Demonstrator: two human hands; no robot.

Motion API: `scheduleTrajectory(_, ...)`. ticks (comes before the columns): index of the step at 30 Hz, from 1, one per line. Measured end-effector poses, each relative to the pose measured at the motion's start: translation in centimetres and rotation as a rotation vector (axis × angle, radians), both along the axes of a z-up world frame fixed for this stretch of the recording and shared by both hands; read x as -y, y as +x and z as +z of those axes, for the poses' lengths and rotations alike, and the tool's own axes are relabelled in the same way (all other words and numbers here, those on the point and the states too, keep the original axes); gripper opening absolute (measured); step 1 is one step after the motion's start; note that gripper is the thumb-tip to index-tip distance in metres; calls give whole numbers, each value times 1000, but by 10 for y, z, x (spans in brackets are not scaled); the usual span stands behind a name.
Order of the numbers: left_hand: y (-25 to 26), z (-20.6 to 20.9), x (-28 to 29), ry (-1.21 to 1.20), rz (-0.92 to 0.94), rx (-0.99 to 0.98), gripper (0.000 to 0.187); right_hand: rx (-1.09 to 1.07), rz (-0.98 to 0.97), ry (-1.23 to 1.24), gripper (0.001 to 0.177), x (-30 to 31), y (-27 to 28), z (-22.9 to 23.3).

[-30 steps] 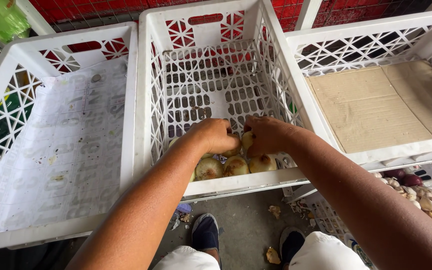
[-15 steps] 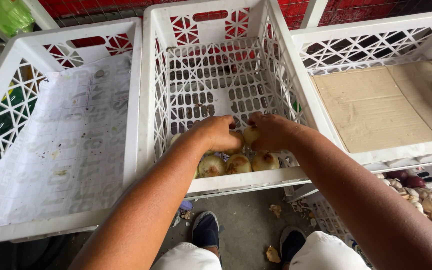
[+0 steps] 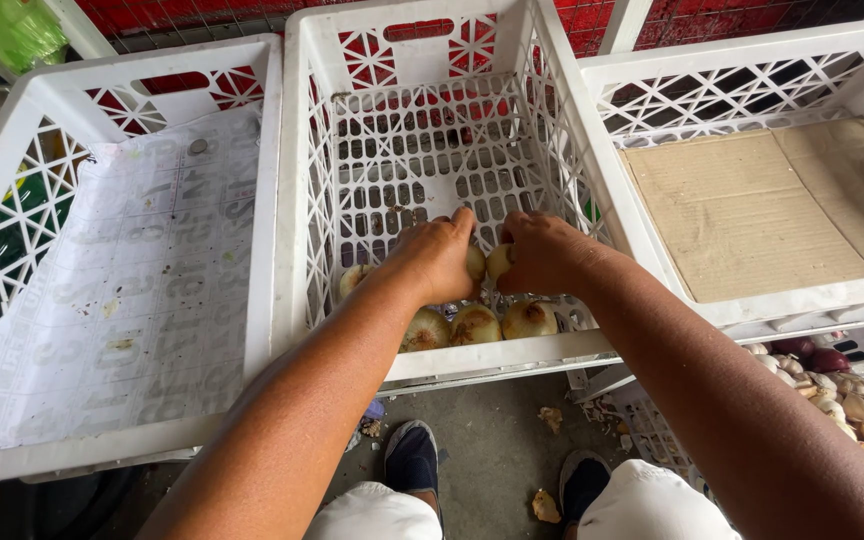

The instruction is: The person picks up onions from a purple crate, peels off the dry outer skins by hand, and places the cleaned onions into a white plastic crate. The task involves repetitive peeling and sorting of onions.

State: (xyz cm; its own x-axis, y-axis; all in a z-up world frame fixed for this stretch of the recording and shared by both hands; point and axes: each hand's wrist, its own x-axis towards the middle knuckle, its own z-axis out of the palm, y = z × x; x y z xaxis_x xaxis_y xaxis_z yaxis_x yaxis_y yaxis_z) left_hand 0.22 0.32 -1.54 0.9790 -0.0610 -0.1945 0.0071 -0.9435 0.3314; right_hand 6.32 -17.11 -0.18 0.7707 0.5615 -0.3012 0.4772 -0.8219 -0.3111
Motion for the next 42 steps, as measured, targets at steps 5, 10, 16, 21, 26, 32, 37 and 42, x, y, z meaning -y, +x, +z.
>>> scheduleTrajectory(5,-6,0,1,86,-46,51,67,15,151,-75,57,0,3,-16)
scheduleTrajectory(10,-12,26,5,63,30,-125,62,33,248,-65,56,-2,3,-14)
scheduleTrajectory(16,-10,27,3,46,-3,-195,68,-69,127,-38,65,-4,-4,0)
scheduleTrajectory(21,-7,24,2,25,64,-219,69,-153,73,-93,74,-7,-11,9)
scheduleTrajectory(26,3,10,-8,-133,118,-263,63,-104,105,-88,86,-7,-9,4)
scheduleTrajectory(32,23,-24,-21,-26,-77,-207,50,-91,101,-87,84,-6,-8,4)
scheduleTrajectory(37,6,14,-18,37,81,-378,38,-103,117,-88,78,-5,-4,-2)
scheduleTrajectory(42,-4,37,-21,110,87,-444,35,-110,127,-102,66,-6,-8,4)
